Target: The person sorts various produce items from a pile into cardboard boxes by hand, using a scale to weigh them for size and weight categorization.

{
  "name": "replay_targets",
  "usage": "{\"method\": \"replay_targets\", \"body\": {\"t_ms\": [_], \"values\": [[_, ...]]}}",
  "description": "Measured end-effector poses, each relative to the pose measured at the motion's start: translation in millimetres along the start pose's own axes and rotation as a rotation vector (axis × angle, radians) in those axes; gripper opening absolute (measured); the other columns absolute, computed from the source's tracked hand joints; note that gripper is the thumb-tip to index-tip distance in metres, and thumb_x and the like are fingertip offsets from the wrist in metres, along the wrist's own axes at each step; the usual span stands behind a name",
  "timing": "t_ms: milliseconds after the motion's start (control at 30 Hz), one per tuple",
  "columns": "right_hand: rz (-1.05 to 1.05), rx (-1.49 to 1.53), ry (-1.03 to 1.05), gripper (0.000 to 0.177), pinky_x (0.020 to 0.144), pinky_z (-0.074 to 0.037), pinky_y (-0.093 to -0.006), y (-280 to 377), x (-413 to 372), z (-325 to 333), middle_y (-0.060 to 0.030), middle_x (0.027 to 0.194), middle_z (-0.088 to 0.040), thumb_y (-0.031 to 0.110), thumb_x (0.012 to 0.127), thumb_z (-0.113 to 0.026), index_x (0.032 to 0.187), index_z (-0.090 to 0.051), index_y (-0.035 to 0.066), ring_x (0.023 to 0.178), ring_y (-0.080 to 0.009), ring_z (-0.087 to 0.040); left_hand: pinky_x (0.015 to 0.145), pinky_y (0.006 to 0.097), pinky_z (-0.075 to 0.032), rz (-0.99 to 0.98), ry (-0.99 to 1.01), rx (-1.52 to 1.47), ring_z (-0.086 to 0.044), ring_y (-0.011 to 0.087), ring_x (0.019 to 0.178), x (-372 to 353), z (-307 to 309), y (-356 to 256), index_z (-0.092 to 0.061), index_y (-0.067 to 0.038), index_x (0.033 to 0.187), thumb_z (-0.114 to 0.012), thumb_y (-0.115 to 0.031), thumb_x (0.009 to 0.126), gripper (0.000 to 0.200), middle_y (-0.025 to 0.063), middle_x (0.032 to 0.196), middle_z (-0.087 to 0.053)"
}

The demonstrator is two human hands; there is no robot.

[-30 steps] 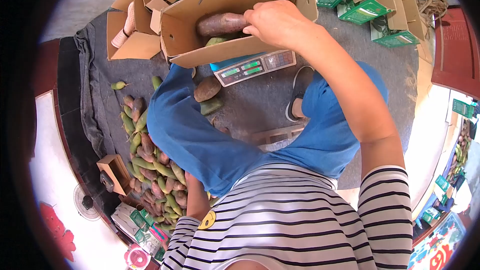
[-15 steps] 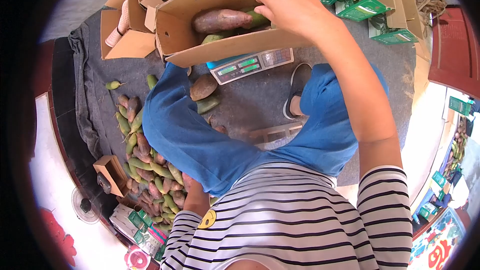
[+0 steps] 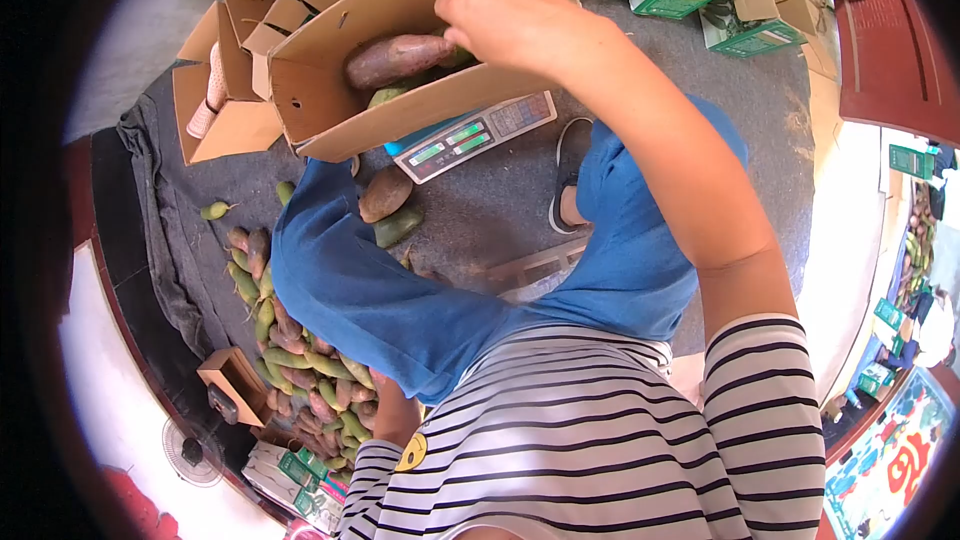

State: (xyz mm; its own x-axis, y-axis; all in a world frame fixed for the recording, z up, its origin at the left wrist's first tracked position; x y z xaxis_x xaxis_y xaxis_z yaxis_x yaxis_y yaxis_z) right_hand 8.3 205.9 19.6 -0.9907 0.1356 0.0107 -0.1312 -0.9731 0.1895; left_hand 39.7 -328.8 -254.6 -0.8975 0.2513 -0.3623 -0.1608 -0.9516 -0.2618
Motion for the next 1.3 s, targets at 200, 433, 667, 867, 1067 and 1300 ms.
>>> {"method": "replay_targets", "body": {"t_ms": [200, 433, 667, 867, 1067, 1300], "values": [[0.073, -0.004, 0.113, 0.021, 0.071, -0.049, -0.0431, 13.6, -7.5, -15.6, -0.0129, 0.086, -0.061, 0.022, 0.084, -0.059, 0.094, -0.059, 0.004, 0.085, -0.0319, -0.061, 0.088, 0.0422, -0.042, -0.015, -0.054, 0.017, -0.052, 0.0341, 0.102, -19.5, 19.8, 24.3, -0.051, -0.003, 0.120, -0.058, -0.028, 0.082, 0.047, 0.0176, 0.112, -0.055], [0.046, -0.048, 0.189, 0.020, 0.073, -0.049, -0.0425, 15.8, -5.1, -22.5, -0.0136, 0.086, -0.062, 0.022, 0.084, -0.059, 0.093, -0.060, 0.004, 0.087, -0.0319, -0.061, 0.088, 0.0434, -0.041, -0.198, -0.241, 0.028, -0.051, 0.0357, 0.104, -25.8, 48.0, 52.2, -0.051, -0.003, 0.121, -0.058, -0.031, 0.081, 0.049, 0.0181, 0.114, -0.054], [0.082, -0.007, 0.200, 0.020, 0.073, -0.048, -0.0437, 16.4, -5.4, -26.6, -0.0139, 0.087, -0.061, 0.021, 0.083, -0.059, 0.096, -0.059, 0.005, 0.086, -0.0331, -0.060, 0.089, 0.0437, -0.041, 0.032, -0.026, 0.355, -0.047, 0.0368, 0.108, 5.9, 67.1, 66.5, -0.048, -0.007, 0.125, -0.061, -0.032, 0.078, 0.055, 0.0175, 0.120, -0.049], [0.101, 0.007, 0.118, 0.020, 0.079, -0.047, -0.0448, 20.1, -5.2, -18.1, -0.0162, 0.089, -0.062, 0.019, 0.084, -0.057, 0.096, -0.060, 0.004, 0.090, -0.0344, -0.059, 0.091, 0.0431, -0.042, 0.225, -0.163, 0.474, -0.043, 0.0349, 0.119, 30.8, 61.6, 99.2, -0.042, -0.017, 0.132, -0.068, -0.022, 0.075, 0.062, 0.0174, 0.133, -0.041], [0.111, 0.024, 0.165, 0.019, 0.075, -0.047, -0.0452, 20.4, -3.2, -29.2, -0.0160, 0.088, -0.062, 0.020, 0.082, -0.058, 0.095, -0.060, 0.005, 0.089, -0.0339, -0.060, 0.094, 0.0457, -0.040, 0.032, -0.430, 0.112, -0.045, 0.0370, 0.115, 67.5, 122.1, 55.3, -0.049, -0.004, 0.121, -0.063, -0.018, 0.078, 0.047, 0.0219, 0.121, -0.050], [0.033, 0.043, 0.272, 0.024, 0.075, -0.047, -0.0440, 12.5, -7.2, -8.8, -0.0151, 0.087, -0.063, 0.026, 0.083, -0.058, 0.096, -0.061, 0.006, 0.089, -0.0331, -0.060, 0.087, 0.0303, -0.045, -0.433, -0.524, -0.706, -0.055, 0.0184, 0.105, 86.8, 292.6, -204.9, -0.049, 0.000, 0.124, -0.057, -0.013, 0.090, 0.037, 0.0113, 0.115, -0.057]]}}
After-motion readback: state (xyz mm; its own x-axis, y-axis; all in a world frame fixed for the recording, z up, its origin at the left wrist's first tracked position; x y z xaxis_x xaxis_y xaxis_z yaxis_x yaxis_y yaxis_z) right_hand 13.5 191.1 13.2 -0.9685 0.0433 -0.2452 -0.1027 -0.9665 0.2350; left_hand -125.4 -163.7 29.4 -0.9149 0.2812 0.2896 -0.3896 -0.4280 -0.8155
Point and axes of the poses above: each hand's wrist, its own x-axis towards the middle knuckle, its own z-axis out of the back of the hand, y = z × x, the point moved 7 cm from there along x, towards the middle knuckle
